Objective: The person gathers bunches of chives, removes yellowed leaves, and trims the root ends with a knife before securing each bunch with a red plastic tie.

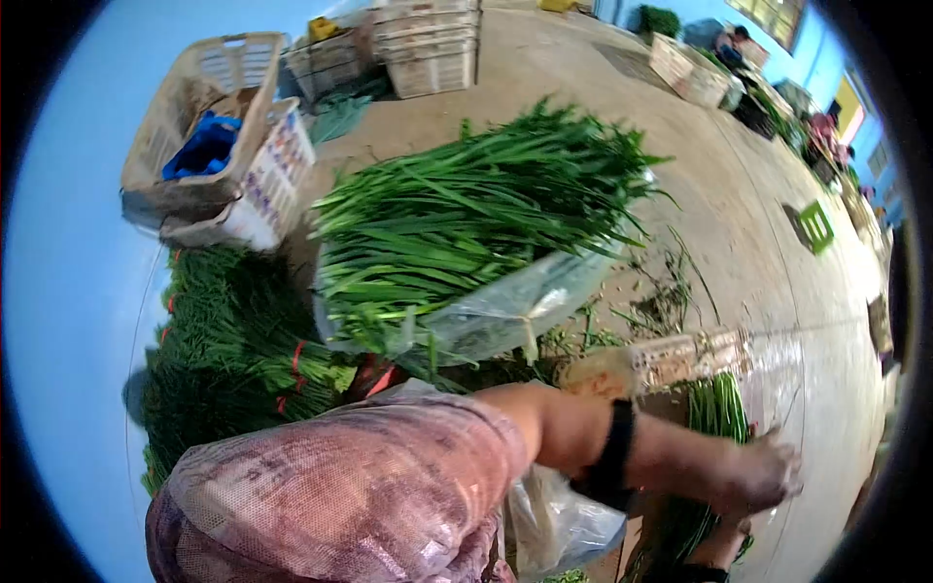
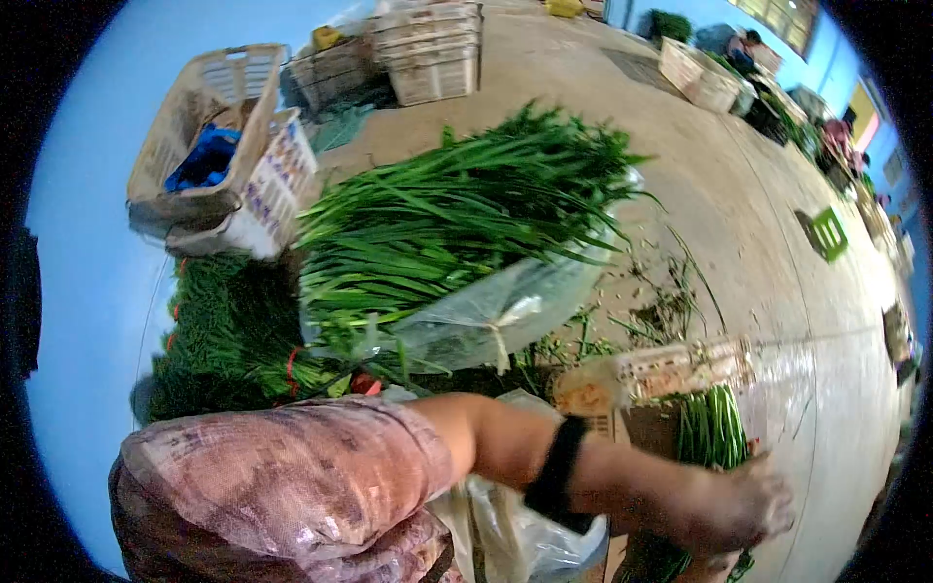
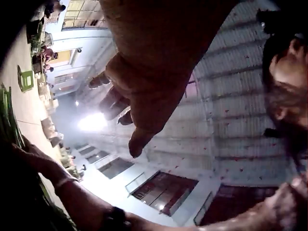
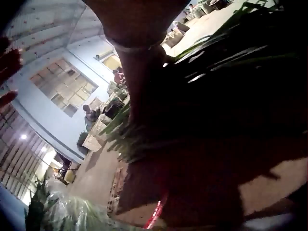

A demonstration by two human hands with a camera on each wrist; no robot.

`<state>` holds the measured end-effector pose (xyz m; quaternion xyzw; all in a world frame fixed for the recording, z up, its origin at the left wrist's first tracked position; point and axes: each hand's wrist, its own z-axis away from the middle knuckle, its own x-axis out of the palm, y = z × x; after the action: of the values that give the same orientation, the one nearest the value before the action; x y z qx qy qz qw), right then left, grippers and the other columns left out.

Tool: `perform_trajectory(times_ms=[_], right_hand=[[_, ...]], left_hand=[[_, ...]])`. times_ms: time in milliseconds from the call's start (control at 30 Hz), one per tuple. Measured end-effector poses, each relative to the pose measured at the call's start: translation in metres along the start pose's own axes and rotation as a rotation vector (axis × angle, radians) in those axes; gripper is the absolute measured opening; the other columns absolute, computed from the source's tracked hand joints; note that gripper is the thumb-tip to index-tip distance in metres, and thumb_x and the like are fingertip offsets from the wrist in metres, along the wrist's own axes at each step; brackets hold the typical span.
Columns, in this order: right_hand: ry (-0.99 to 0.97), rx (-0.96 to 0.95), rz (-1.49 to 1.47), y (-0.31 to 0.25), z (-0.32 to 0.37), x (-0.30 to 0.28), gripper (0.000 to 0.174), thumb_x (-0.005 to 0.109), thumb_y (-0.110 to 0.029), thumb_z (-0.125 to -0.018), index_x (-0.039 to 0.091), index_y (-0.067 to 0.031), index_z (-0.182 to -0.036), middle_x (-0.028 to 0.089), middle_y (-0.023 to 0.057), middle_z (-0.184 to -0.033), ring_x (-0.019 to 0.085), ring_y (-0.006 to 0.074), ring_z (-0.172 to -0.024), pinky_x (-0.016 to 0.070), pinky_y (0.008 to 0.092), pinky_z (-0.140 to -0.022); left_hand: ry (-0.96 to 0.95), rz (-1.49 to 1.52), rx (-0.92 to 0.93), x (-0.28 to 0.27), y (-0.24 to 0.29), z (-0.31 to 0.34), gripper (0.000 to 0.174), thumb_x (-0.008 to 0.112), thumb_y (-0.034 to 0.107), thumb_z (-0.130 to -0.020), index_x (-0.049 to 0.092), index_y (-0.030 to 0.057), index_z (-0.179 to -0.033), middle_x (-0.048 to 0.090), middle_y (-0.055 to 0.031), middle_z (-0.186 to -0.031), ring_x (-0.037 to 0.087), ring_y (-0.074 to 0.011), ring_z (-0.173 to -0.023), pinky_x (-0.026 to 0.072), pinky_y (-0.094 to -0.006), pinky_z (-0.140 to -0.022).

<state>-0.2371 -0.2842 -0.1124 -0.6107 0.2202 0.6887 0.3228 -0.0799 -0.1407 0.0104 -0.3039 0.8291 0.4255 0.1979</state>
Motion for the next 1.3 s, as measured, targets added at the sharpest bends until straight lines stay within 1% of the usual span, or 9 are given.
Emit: perform_trajectory(times_ms=[100, 267, 433, 667, 733, 867, 967, 1133, 1300], right_hand=[[0.081, 0.082, 0.002, -0.013, -0.004, -0.018, 0.057, 0.062, -0.018, -0.079, 0.039, -0.0025, -0.129, 0.044, 0.0204, -0.127, 0.041, 0.0334, -0.117, 0.0352, 0.0414, -0.097], [0.307, -0.139, -0.111, -0.036, -0.057, -0.039, 0.065, 0.067, -0.01, -0.075, 0.036, -0.0027, -0.132, 0.041, 0.019, -0.132, 0.039, 0.0316, -0.122, 0.0346, 0.0392, -0.1], [0.201, -0.376, -0.43, -0.329, -0.076, -0.12, 0.051, 0.065, -0.004, -0.076, 0.047, 0.0, -0.123, 0.052, 0.0183, -0.12, 0.054, 0.0266, -0.107, 0.0455, 0.0338, -0.089], [0.141, -0.883, -0.224, -0.596, -0.086, -0.12, 0.053, 0.07, -0.01, -0.071, 0.05, -0.0061, -0.12, 0.055, 0.0183, -0.113, 0.056, 0.0321, -0.103, 0.0467, 0.0367, -0.088], [0.175, -1.016, -0.102, -0.636, -0.095, -0.105, 0.064, 0.072, -0.013, -0.07, 0.042, -0.0063, -0.126, 0.048, 0.0193, -0.124, 0.048, 0.0342, -0.112, 0.0425, 0.0382, -0.094], [0.11, -1.163, 0.038, -0.692, -0.124, -0.07, 0.087, 0.078, -0.022, -0.063, 0.03, -0.0046, -0.133, 0.032, 0.0195, -0.138, 0.031, 0.0325, -0.129, 0.0278, 0.0409, -0.106], [0.131, -1.211, 0.078, -0.717, -0.141, -0.055, 0.093, 0.078, -0.027, -0.061, 0.027, -0.004, -0.135, 0.039, 0.0218, -0.133, 0.037, 0.0356, -0.124, 0.03, 0.0415, -0.103], [-0.156, -1.013, 0.302, -0.739, -0.142, -0.063, 0.078, 0.074, -0.032, -0.064, 0.04, -0.0082, -0.13, 0.056, 0.0155, -0.114, 0.052, 0.0322, -0.106, 0.0413, 0.0426, -0.089], [-0.045, -0.999, 0.004, -0.724, -0.151, -0.061, 0.043, 0.072, -0.032, -0.069, 0.062, -0.0149, -0.107, 0.063, 0.009, -0.099, 0.057, 0.0282, -0.097, 0.0409, 0.0433, -0.085]], left_hand=[[0.068, 0.137, 0.428, -0.093, -0.004, 0.081, 0.045, 0.072, 0.027, -0.065, 0.054, 0.0014, -0.098, 0.052, -0.0125, -0.093, 0.051, -0.0295, -0.095, 0.0387, -0.0442, -0.081], [-0.007, 0.387, 0.207, -0.199, 0.006, 0.193, 0.043, 0.061, 0.025, -0.076, 0.05, -0.0023, -0.108, 0.054, -0.0148, -0.093, 0.055, -0.031, -0.091, 0.0436, -0.0441, -0.08], [0.371, 0.187, 0.211, -0.318, -0.023, 0.281, 0.038, 0.066, 0.012, -0.078, 0.054, -0.0007, -0.113, 0.059, -0.0157, -0.107, 0.059, -0.0284, -0.097, 0.0482, -0.0345, -0.082], [1.164, -0.196, -0.652, -0.438, -0.126, 0.435, 0.037, 0.063, 0.014, -0.084, 0.051, -0.0019, -0.115, 0.06, -0.0123, -0.101, 0.057, -0.0166, -0.093, 0.048, -0.0306, -0.076], [1.006, -0.212, -0.8, -0.44, -0.153, 0.451, 0.043, 0.065, 0.017, -0.083, 0.049, -0.0017, -0.118, 0.059, -0.0116, -0.104, 0.057, -0.0162, -0.094, 0.0478, -0.0309, -0.079], [0.646, 0.006, -0.875, -0.445, -0.177, 0.448, 0.054, 0.068, 0.02, -0.08, 0.044, -0.0014, -0.124, 0.057, -0.0114, -0.111, 0.056, -0.0152, -0.098, 0.0465, -0.0315, -0.085], [0.772, 0.092, -0.811, -0.446, -0.182, 0.435, 0.049, 0.067, 0.01, -0.08, 0.045, -0.0036, -0.122, 0.058, -0.0122, -0.109, 0.057, -0.0156, -0.097, 0.0458, -0.0298, -0.086], [0.74, 0.18, -0.734, -0.463, -0.171, 0.423, 0.046, 0.062, -0.003, -0.079, 0.044, -0.0055, -0.121, 0.059, -0.0091, -0.103, 0.057, -0.0146, -0.095, 0.0462, -0.0298, -0.086], [1.196, 0.217, -0.633, -0.491, -0.217, 0.468, 0.043, 0.064, 0.01, -0.082, 0.046, -0.0058, -0.117, 0.059, -0.0108, -0.105, 0.057, -0.0177, -0.095, 0.047, -0.031, -0.084]])
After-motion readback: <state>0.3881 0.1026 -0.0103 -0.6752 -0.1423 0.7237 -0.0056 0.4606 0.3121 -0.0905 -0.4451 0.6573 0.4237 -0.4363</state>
